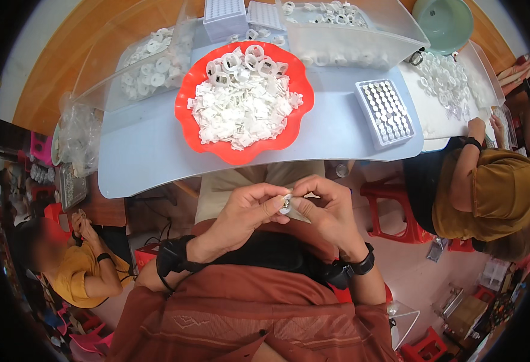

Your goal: Manually assembling small white plastic components at a production table.

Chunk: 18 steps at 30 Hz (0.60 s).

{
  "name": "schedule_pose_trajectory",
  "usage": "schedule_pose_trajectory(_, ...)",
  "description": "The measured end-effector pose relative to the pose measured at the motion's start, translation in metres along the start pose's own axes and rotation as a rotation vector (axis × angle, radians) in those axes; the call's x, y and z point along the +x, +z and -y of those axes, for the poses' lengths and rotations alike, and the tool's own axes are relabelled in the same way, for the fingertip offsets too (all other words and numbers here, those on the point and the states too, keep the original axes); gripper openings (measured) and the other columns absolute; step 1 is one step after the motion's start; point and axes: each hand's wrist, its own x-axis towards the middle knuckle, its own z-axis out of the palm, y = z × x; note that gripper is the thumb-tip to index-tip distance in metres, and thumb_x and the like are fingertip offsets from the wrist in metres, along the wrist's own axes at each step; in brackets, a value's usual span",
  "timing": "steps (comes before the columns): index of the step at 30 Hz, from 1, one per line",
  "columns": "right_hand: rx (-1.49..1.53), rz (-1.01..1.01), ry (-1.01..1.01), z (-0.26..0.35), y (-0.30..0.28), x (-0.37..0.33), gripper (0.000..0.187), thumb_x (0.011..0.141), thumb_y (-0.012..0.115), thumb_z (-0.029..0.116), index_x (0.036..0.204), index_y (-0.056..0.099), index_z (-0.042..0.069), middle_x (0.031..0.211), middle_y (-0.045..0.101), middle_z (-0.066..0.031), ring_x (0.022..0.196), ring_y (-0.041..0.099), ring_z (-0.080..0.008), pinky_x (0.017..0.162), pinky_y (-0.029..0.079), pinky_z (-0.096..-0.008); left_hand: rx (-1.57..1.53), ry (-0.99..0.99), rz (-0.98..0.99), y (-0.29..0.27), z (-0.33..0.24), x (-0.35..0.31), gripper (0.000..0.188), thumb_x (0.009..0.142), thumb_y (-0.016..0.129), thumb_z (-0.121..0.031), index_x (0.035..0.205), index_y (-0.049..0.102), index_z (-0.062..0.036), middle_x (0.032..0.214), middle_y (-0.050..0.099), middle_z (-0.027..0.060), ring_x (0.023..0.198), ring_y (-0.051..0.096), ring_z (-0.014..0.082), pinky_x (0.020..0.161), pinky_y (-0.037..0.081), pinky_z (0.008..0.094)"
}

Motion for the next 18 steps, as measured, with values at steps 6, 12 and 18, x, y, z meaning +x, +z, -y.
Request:
schedule_pose_trajectory(6, 0.294, -0.011, 0.287, 0.0083, -0.0032, -0.0013, 0.015, 0.088, 0.073, 0.001, 0.101, 0.066, -0.001, 0.096, 0.067, -0.0032, 0.087, 0.061, -0.0073, 0.076, 0.053, -0.0231, -0.113, -0.038, 0.023, 0.0007, 0.0005, 0.0001, 0.027, 0.101, 0.058, -0.014, 0.122, 0.060, 0.0020, 0.115, 0.066, 0.0120, 0.099, 0.067, 0.0165, 0.087, 0.060, 0.0315)
schedule_pose_trajectory(12, 0.241, 0.017, 0.273, 0.0080, -0.0023, -0.0013, 0.017, 0.086, 0.075, 0.001, 0.101, 0.066, -0.001, 0.095, 0.067, -0.0029, 0.087, 0.062, -0.0074, 0.074, 0.053, -0.0227, -0.134, -0.052, 0.030, 0.0002, 0.0012, 0.0001, 0.026, 0.101, 0.058, -0.014, 0.122, 0.061, 0.0013, 0.116, 0.066, 0.0124, 0.102, 0.066, 0.0165, 0.087, 0.060, 0.0318)
schedule_pose_trajectory(18, 0.273, -0.025, 0.249, 0.0024, -0.0001, -0.0036, 0.017, 0.086, 0.075, 0.001, 0.101, 0.066, -0.002, 0.095, 0.068, -0.0035, 0.087, 0.064, -0.0083, 0.075, 0.054, -0.0237, -0.063, -0.026, 0.020, 0.0029, 0.0033, 0.0034, 0.025, 0.102, 0.057, -0.013, 0.121, 0.061, 0.0012, 0.116, 0.066, 0.0125, 0.102, 0.066, 0.0163, 0.087, 0.060, 0.0312)
